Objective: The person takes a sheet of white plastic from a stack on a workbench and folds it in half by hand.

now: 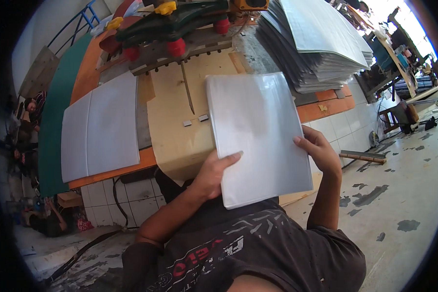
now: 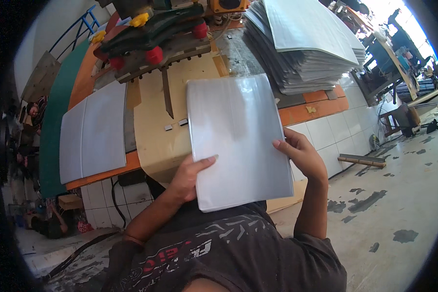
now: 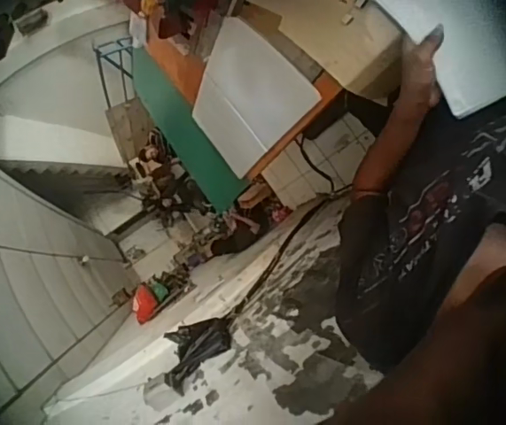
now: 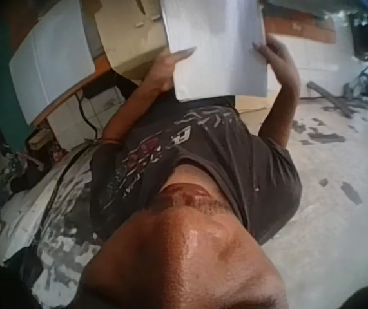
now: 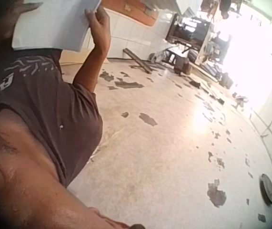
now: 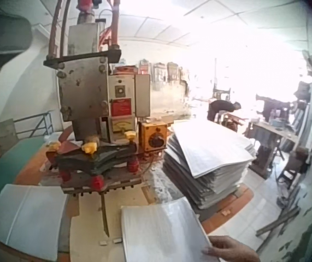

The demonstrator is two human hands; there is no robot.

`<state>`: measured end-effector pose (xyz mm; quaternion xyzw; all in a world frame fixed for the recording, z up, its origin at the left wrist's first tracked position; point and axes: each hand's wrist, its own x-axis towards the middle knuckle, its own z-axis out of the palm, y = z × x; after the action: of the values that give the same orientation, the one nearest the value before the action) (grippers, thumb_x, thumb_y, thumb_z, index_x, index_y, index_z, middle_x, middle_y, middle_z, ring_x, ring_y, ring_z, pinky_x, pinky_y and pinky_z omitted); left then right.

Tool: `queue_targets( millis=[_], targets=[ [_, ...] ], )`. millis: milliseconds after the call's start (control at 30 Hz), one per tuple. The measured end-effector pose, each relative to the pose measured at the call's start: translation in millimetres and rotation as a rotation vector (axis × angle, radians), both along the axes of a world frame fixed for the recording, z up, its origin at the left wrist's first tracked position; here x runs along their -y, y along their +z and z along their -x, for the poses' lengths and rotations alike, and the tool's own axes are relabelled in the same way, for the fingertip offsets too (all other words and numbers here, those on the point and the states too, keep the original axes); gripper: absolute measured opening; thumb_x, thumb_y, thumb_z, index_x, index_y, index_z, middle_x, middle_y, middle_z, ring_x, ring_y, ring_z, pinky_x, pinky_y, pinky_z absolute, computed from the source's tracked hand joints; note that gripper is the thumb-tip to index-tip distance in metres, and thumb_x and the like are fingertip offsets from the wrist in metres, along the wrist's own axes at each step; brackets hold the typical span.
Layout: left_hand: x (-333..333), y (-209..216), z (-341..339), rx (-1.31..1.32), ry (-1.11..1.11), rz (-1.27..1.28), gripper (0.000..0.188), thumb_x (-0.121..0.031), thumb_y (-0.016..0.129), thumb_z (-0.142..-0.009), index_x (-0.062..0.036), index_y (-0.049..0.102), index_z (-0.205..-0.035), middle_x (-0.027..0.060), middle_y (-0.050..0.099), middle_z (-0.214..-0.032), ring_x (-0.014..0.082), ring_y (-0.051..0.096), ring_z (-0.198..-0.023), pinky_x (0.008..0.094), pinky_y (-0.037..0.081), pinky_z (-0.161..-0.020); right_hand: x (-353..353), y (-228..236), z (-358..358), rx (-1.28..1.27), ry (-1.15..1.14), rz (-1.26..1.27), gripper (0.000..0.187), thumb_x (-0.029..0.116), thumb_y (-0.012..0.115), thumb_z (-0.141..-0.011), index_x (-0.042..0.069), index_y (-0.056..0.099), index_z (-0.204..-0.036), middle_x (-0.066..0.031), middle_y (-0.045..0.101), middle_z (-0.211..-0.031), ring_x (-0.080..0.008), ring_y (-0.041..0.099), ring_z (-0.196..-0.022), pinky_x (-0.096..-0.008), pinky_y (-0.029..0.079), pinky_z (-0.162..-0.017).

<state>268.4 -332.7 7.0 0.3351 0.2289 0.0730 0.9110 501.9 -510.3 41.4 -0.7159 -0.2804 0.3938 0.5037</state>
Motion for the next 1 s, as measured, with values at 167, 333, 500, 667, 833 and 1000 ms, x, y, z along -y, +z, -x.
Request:
queue_targets(
  millis=[167,333,500,667,833,1000],
  targets=[
    [17,6,2,-0.049,-0.103,-0.531,0.039,-0.015,0.05,-0.104,0.0074,0.048,-0.136,0.0127,0.062,-0.123,0.0193,0.059,-0.112,0.033,0.046,-0.099,14,26,4,0.118,0.121,-0.052,0.039,0.015,0.063,-0.097,-0.006,0.059,-0.128,-0.0084,0.068,-0.109,-0.0121,0.061,-0.099,-0.0269,0.048,-0.09],
    [3,47,-10,0.13,0.088,-0.87,0.037,-0.018,0.056,-0.103,0.0052,0.054,-0.132,0.0103,0.063,-0.123,0.0182,0.058,-0.112,0.0325,0.044,-0.1,-4,42,4,0.183,-0.089,-0.366,0.039,0.013,0.061,-0.098,-0.007,0.057,-0.131,-0.0099,0.068,-0.113,-0.0133,0.061,-0.104,-0.028,0.047,-0.093],
    [-38,78,-38,0.291,0.378,-0.975,0.033,-0.018,0.064,-0.099,0.0008,0.059,-0.125,0.0067,0.064,-0.116,0.014,0.058,-0.105,0.0313,0.046,-0.094,-54,51,-6,0.207,-0.146,-0.707,0.042,0.016,0.064,-0.097,-0.004,0.056,-0.133,-0.0108,0.068,-0.111,-0.0156,0.063,-0.106,-0.0318,0.047,-0.095],
    [-52,88,-50,0.347,0.542,-0.992,0.028,-0.017,0.064,-0.099,0.001,0.061,-0.12,0.0048,0.066,-0.11,0.0115,0.059,-0.1,0.0289,0.046,-0.091,-81,81,-16,0.371,-0.121,-0.794,0.042,0.016,0.066,-0.098,-0.001,0.05,-0.133,-0.0158,0.07,-0.111,-0.0185,0.066,-0.106,-0.035,0.051,-0.094],
    [-52,85,-53,0.301,0.595,-1.066,0.023,-0.017,0.063,-0.101,0.0022,0.065,-0.113,0.0009,0.066,-0.102,0.0083,0.057,-0.093,0.0258,0.046,-0.084,-94,127,-33,0.626,-0.183,-0.999,0.051,0.017,0.068,-0.096,0.001,0.043,-0.138,-0.0181,0.07,-0.11,-0.0182,0.067,-0.102,-0.0333,0.054,-0.089],
    [-48,88,-53,0.294,0.648,-1.096,0.023,-0.018,0.062,-0.101,0.0021,0.065,-0.113,-0.001,0.064,-0.101,0.0063,0.053,-0.09,0.0243,0.043,-0.081,-85,162,-48,1.067,-0.169,-0.995,0.052,0.015,0.074,-0.091,0.008,0.049,-0.136,-0.0106,0.068,-0.105,-0.0174,0.068,-0.098,-0.0287,0.055,-0.08]
  ],
)
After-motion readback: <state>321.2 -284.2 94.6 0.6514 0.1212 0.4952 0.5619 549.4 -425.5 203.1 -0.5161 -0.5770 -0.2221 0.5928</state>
